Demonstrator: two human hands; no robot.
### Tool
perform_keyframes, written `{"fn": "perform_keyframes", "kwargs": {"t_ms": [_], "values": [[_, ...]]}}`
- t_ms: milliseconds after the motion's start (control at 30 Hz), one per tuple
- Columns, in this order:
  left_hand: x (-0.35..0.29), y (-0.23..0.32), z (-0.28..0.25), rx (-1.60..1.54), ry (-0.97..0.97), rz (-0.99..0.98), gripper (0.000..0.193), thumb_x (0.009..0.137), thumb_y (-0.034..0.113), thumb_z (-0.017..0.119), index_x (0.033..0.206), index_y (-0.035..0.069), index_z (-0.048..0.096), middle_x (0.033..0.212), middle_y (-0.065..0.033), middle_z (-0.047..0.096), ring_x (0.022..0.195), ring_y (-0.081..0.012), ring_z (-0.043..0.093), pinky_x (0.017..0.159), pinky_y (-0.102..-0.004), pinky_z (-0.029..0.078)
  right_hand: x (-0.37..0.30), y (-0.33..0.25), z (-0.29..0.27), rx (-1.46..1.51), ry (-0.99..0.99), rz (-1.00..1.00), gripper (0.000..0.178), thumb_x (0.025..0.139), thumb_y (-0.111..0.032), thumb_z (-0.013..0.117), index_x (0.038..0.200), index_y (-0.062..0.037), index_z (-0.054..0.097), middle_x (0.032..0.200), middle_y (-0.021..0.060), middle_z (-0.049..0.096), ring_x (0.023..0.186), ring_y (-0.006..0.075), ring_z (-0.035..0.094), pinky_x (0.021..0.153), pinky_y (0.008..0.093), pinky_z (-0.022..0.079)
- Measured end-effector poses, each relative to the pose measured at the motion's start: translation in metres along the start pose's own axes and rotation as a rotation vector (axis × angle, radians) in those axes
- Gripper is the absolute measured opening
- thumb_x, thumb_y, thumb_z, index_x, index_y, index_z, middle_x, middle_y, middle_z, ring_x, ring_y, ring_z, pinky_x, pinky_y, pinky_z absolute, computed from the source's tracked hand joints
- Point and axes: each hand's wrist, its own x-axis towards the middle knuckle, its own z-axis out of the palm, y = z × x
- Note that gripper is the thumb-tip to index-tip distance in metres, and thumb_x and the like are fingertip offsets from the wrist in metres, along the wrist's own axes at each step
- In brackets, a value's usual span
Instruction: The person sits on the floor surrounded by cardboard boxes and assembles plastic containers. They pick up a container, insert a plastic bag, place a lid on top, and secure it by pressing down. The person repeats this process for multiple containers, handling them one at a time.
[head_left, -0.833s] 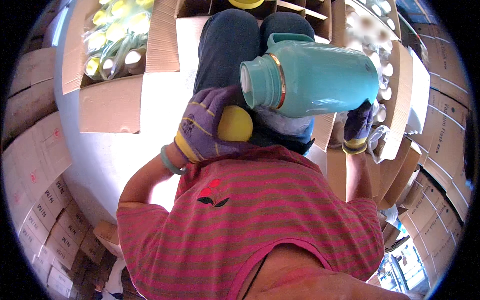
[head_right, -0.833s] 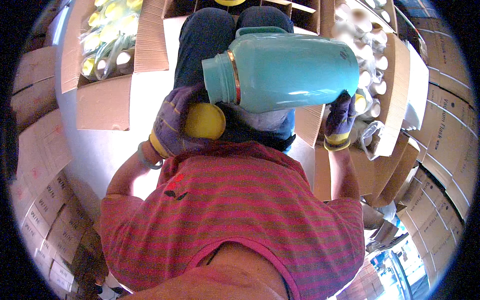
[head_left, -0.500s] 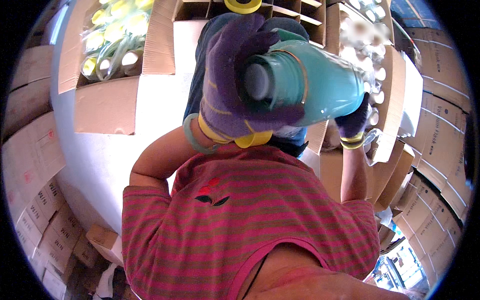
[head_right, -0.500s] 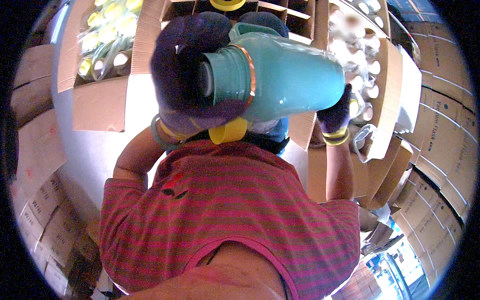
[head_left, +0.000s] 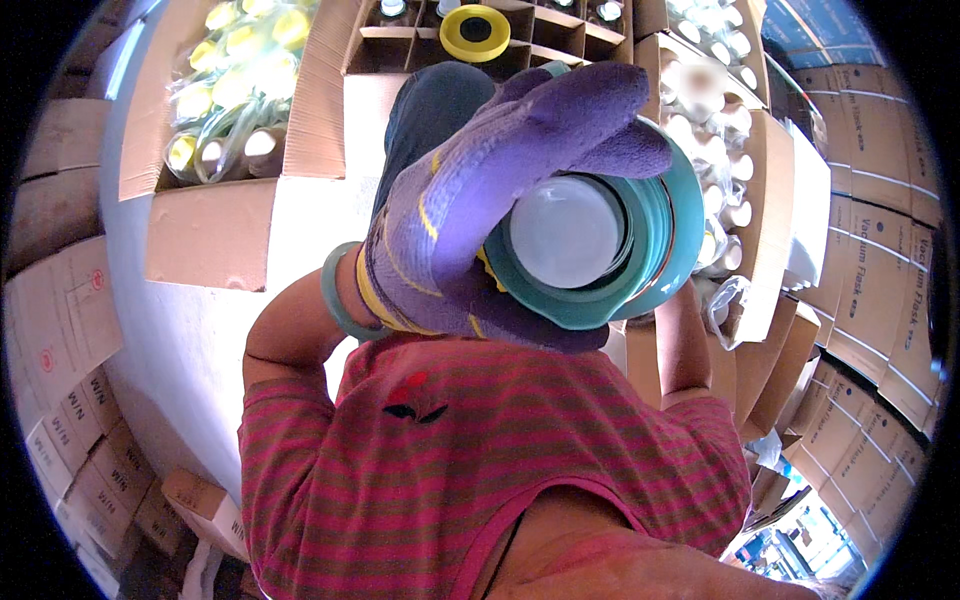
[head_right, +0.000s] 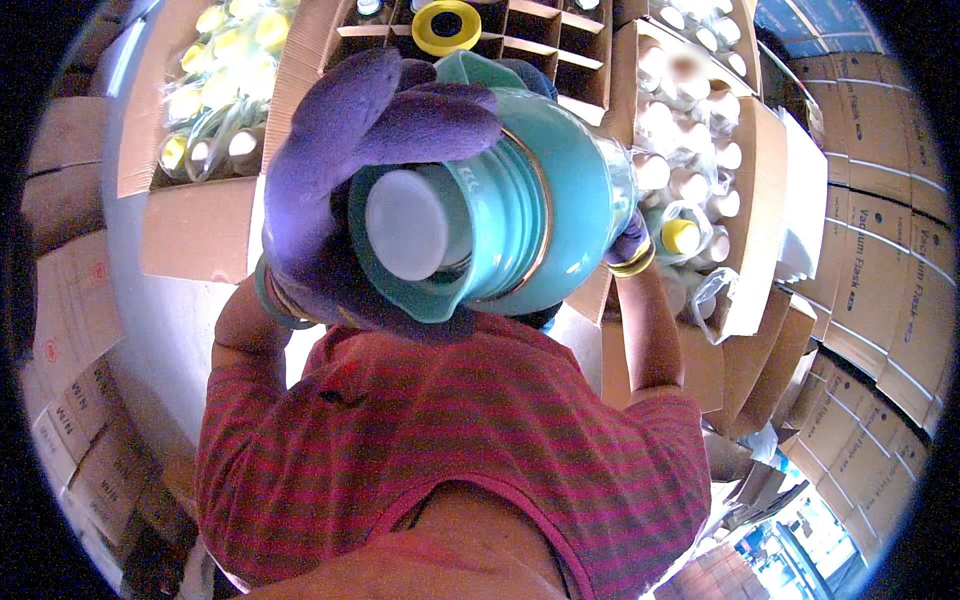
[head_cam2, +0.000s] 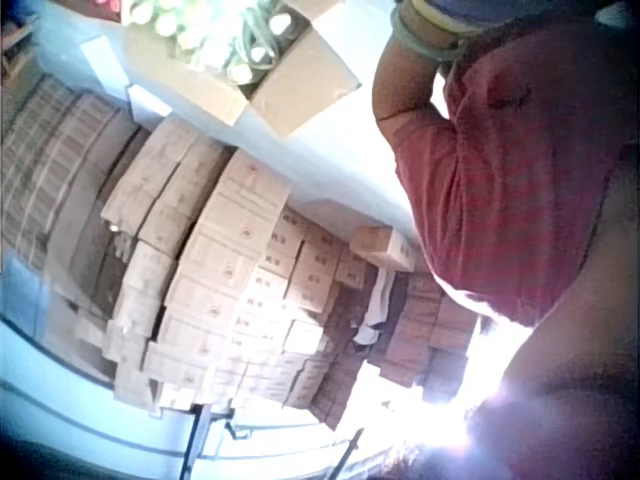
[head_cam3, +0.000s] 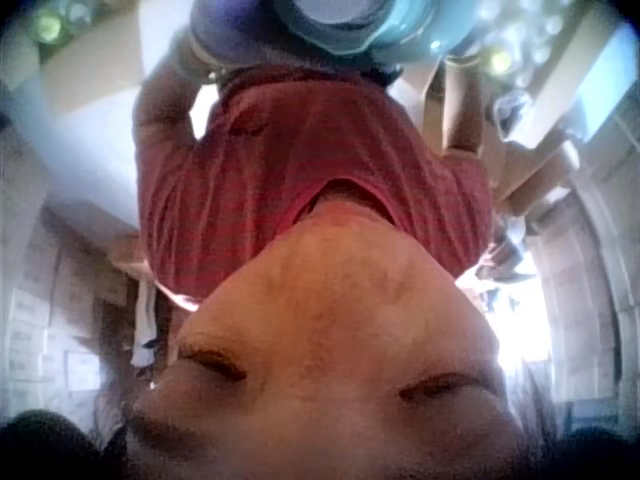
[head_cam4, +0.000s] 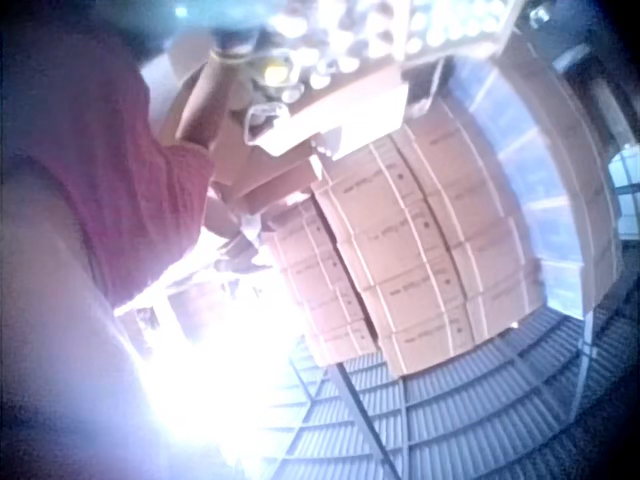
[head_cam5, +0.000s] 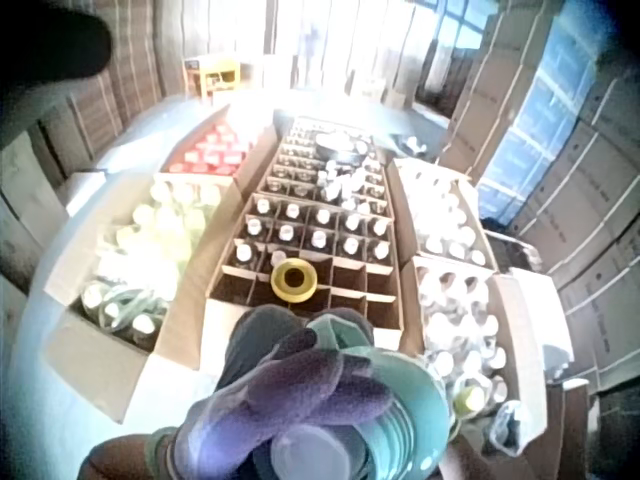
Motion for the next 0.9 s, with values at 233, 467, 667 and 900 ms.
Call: {"fn": "perform_keyframes", "kwargs": {"t_ms": [233,467,667,900], "values": [[0.008,0.017,-0.005,-0.008,0.004,-0.139,0.138,0.044,0.047,0.094,0.147,-0.001,0.016,0.121,-0.0210,0.060,0.114,-0.0349,0.058,0.101,-0.0484,0.043,-0.006,0.009,0.006,0.004,-0.008,0.024,0.055,0.097,-0.043,0.045,0.138,-0.0073,0.043,0.142,0.0127,0.046,0.130,0.0301,0.044,0.111,0.0456,0.031],[0.011,0.016,0.000,-0.132,-0.009,-0.171,0.137,0.045,0.043,0.095,0.148,0.000,0.015,0.121,-0.0177,0.061,0.120,-0.0367,0.054,0.105,-0.0512,0.039,-0.006,0.017,0.008,0.023,-0.021,0.055,0.056,0.097,-0.044,0.045,0.139,-0.0074,0.042,0.142,0.0130,0.045,0.130,0.0307,0.043,0.111,0.0468,0.031],[0.011,0.005,0.000,-0.055,-0.086,-0.014,0.130,0.055,0.047,0.091,0.147,-0.001,0.014,0.120,-0.0170,0.062,0.120,-0.0367,0.055,0.104,-0.0527,0.038,-0.003,0.020,0.013,0.014,-0.042,0.061,0.058,0.096,-0.045,0.046,0.140,-0.0074,0.041,0.143,0.0133,0.045,0.130,0.0313,0.043,0.111,0.0478,0.032],[0.001,-0.003,-0.003,-0.229,-0.074,0.005,0.118,0.058,0.045,0.089,0.143,0.001,0.021,0.118,-0.0164,0.064,0.120,-0.0368,0.056,0.105,-0.0543,0.035,-0.001,0.024,0.017,0.027,-0.057,0.103,0.060,0.096,-0.046,0.047,0.141,-0.0074,0.040,0.143,0.0136,0.045,0.131,0.0320,0.043,0.111,0.0490,0.032]]}}
